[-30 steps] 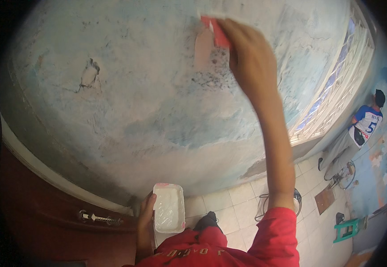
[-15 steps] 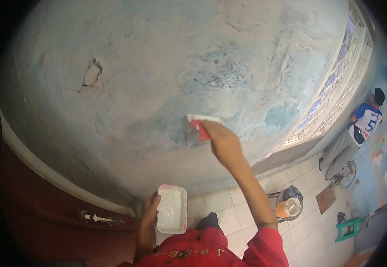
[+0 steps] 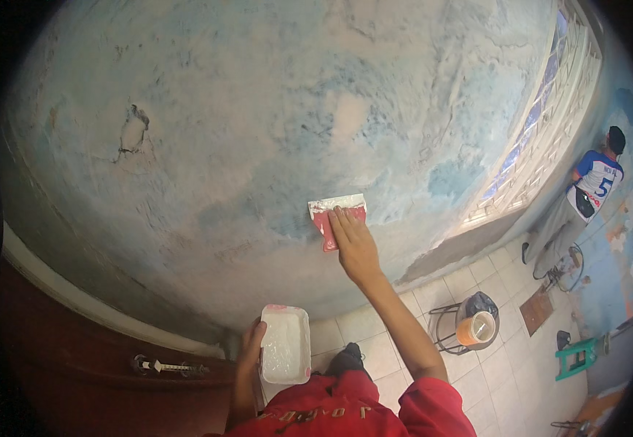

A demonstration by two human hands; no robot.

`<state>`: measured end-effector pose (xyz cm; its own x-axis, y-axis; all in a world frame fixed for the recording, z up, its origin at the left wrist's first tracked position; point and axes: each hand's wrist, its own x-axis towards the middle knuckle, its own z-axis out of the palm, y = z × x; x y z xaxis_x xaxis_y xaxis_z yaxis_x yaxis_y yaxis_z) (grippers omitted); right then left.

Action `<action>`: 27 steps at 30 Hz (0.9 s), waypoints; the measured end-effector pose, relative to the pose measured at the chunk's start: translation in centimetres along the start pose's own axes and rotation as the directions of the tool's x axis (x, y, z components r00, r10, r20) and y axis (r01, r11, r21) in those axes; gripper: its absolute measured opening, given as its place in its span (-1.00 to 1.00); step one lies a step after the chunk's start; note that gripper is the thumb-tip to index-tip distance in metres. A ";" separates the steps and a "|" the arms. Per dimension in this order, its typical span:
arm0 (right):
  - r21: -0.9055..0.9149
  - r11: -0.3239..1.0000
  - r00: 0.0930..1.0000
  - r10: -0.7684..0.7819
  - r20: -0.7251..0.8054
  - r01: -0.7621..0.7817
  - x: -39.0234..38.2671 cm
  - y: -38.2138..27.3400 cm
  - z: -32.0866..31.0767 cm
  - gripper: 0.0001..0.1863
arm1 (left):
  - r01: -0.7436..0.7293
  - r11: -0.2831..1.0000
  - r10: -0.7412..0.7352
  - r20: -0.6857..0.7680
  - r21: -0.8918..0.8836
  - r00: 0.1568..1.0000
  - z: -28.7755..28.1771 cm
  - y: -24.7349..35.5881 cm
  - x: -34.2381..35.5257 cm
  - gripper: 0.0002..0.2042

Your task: The person applies white spackle to a damaged wall using a red putty knife. The person repeatedly scoops the material from a small white container and spreads it across the wall surface to fill in cracks and holes.

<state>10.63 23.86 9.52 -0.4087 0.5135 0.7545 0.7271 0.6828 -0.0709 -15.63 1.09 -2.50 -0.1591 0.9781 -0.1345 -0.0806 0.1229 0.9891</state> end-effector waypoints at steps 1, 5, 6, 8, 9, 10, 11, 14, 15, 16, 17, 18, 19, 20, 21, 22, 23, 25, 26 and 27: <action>0.030 0.999 0.998 0.012 0.067 -0.014 -0.2 -0.1 -1.3 -0.39 | -0.002 1.000 0.003 0.015 -0.007 1.000 0.0 0.3 0.1 -0.43; -0.017 0.999 0.964 -0.042 -0.261 0.039 9.7 0.2 -10.5 -0.43 | 0.005 0.999 -0.005 0.006 0.033 1.000 -0.5 1.3 0.1 -0.45; -0.045 0.996 0.935 -0.090 -0.342 0.079 12.7 0.4 -12.7 -0.42 | 0.012 0.999 -0.013 0.008 0.036 1.000 -0.4 1.7 0.0 -0.45; -0.130 0.983 0.905 -0.169 -0.391 0.128 17.3 0.5 -15.7 -0.44 | -0.008 1.000 0.009 0.017 -0.010 1.000 0.3 2.4 0.0 -0.44; -0.198 0.969 0.909 -0.210 -0.361 0.145 18.3 1.0 -15.5 -0.47 | -0.009 1.000 0.009 0.024 -0.008 1.000 0.5 2.2 0.3 -0.44; -0.267 0.950 0.913 -0.245 -0.325 0.160 18.6 1.2 -15.2 -0.50 | 0.017 0.999 -0.016 0.021 -0.050 1.000 0.8 1.7 0.6 -0.44; -0.265 0.952 0.912 -0.241 -0.333 0.154 17.8 1.0 -13.3 -0.52 | 0.043 0.996 -0.043 0.000 -0.084 0.999 0.4 1.4 0.6 -0.44; -0.144 0.975 0.954 -0.200 -0.222 0.171 9.8 0.8 -6.1 -0.53 | -0.004 0.999 0.001 -0.049 -0.050 0.999 0.0 1.3 0.0 -0.42; -0.101 0.981 0.973 -0.181 -0.141 0.168 6.7 0.1 -4.3 -0.51 | 0.013 0.999 -0.015 -0.051 -0.046 0.999 0.1 1.9 -0.1 -0.41; -0.096 0.984 0.987 -0.155 -0.048 0.150 4.0 -0.4 -2.7 -0.49 | 0.003 0.998 -0.005 -0.046 -0.057 0.999 0.2 1.7 0.2 -0.41; -0.092 0.985 0.990 -0.143 0.013 0.144 2.5 -1.4 -2.2 -0.50 | 0.011 0.998 -0.014 -0.052 -0.056 0.999 -0.2 0.9 0.4 -0.41; -0.099 0.983 0.988 -0.151 0.019 0.152 2.3 -1.3 -2.5 -0.50 | 0.023 0.998 -0.026 -0.053 -0.054 0.998 -0.4 0.3 0.6 -0.41; -0.026 0.993 0.988 -0.112 0.103 0.116 2.0 -1.0 -2.8 -0.50 | 0.041 0.999 -0.042 -0.023 -0.035 0.999 -0.3 1.2 0.7 -0.42; 0.051 0.996 0.980 -0.080 0.180 0.072 2.7 -1.8 -3.4 -0.50 | 0.041 0.999 -0.041 -0.029 -0.034 0.999 -0.4 1.1 0.6 -0.42; 0.077 0.994 0.987 -0.082 0.140 0.072 4.1 -1.9 -4.8 -0.48 | 0.034 0.996 -0.038 -0.048 -0.077 0.998 -0.4 0.8 0.5 -0.43; 0.054 0.995 0.993 -0.092 0.073 0.088 6.7 -2.3 -7.0 -0.45 | 0.018 0.992 -0.026 -0.064 -0.121 0.998 -0.3 0.9 0.7 -0.43; 0.016 0.993 0.992 -0.116 -0.038 0.117 9.7 -3.0 -8.8 -0.45 | 0.015 0.992 -0.025 -0.075 -0.123 0.997 -0.3 1.1 0.7 -0.43; -0.022 0.985 0.966 -0.175 -0.193 0.174 15.5 -4.0 -12.8 -0.45 | 0.000 0.992 -0.008 -0.059 -0.128 0.998 -0.4 1.7 0.2 -0.43; -0.089 0.967 0.919 -0.256 -0.300 0.240 18.0 -4.8 -13.8 -0.44 | 0.004 0.991 -0.013 -0.066 -0.130 0.998 -0.4 1.5 0.0 -0.43; -0.167 0.954 0.913 -0.288 -0.289 0.249 19.5 -5.0 -14.0 -0.45 | -0.004 0.991 -0.005 -0.064 -0.134 0.998 -0.3 1.3 0.2 -0.42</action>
<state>6.74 23.22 33.75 -0.4231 0.1215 0.8979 0.6841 0.6926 0.2286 -16.08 1.36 -1.28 -0.2212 0.9647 -0.1428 -0.2116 0.0955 0.9727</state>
